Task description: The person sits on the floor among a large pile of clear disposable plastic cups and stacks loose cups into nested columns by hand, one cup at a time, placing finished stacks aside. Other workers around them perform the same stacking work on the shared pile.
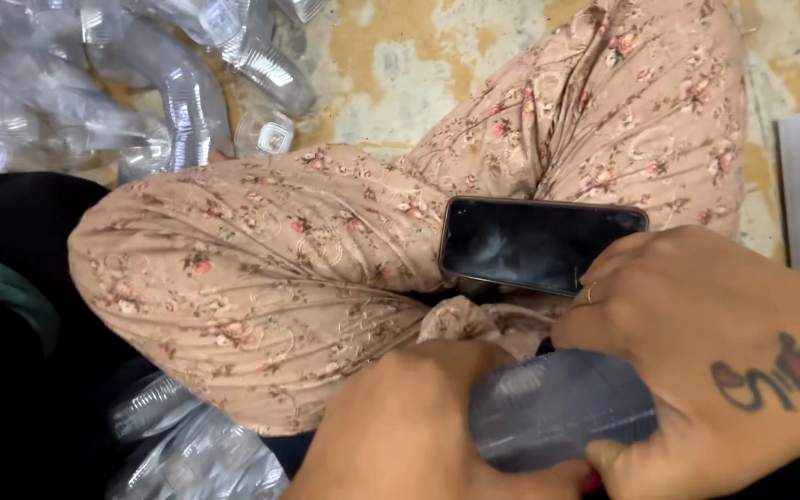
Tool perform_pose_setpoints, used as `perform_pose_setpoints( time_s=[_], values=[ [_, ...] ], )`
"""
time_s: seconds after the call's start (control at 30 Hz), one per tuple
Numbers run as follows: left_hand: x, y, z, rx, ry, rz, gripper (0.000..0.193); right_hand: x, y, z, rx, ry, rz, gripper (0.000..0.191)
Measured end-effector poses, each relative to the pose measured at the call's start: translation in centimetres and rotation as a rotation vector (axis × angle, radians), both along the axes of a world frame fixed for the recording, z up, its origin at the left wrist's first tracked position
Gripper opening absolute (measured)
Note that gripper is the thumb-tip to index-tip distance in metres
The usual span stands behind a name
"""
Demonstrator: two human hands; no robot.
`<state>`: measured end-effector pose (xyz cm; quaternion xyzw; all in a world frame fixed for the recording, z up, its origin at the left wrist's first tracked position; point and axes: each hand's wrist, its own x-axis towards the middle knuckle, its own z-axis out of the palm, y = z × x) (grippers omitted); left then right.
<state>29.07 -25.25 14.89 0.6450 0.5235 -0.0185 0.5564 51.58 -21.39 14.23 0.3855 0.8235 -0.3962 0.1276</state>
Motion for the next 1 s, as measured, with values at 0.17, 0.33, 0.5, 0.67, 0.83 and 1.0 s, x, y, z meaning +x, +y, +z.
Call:
perform_pose_setpoints(
  time_s=[0.17,0.33,0.5,0.67,0.83,1.0],
  values=[
    [-0.5,-1.1,-1.0,0.108,-0.052,-0.016,0.067,1.6,-1.9,-1.0,0.118,0.090,-0.004,0.054],
    [-1.6,-0.9,-1.5,0.056,-0.147,0.034,0.056,1.6,-1.7,-2.5,0.070,0.162,-0.032,0.056],
    [-1.6,-0.2,-1.9,0.021,-0.144,0.000,0.062,1.7,-1.5,-3.3,0.049,0.157,-0.064,0.068],
    [-1.1,0.1,-2.2,-0.017,-0.123,-0.022,0.067,2.2,-1.9,-3.7,0.000,0.174,-0.066,0.062],
    [-1.4,0.4,-2.3,-0.124,-0.106,-0.052,0.069,2.1,-2.2,-4.0,-0.077,0.102,-0.068,0.061],
    [-1.3,0.2,-2.3,-0.003,-0.093,-0.078,0.067,2.3,-2.7,-4.1,-0.065,0.221,-0.124,0.059]
  ],
)
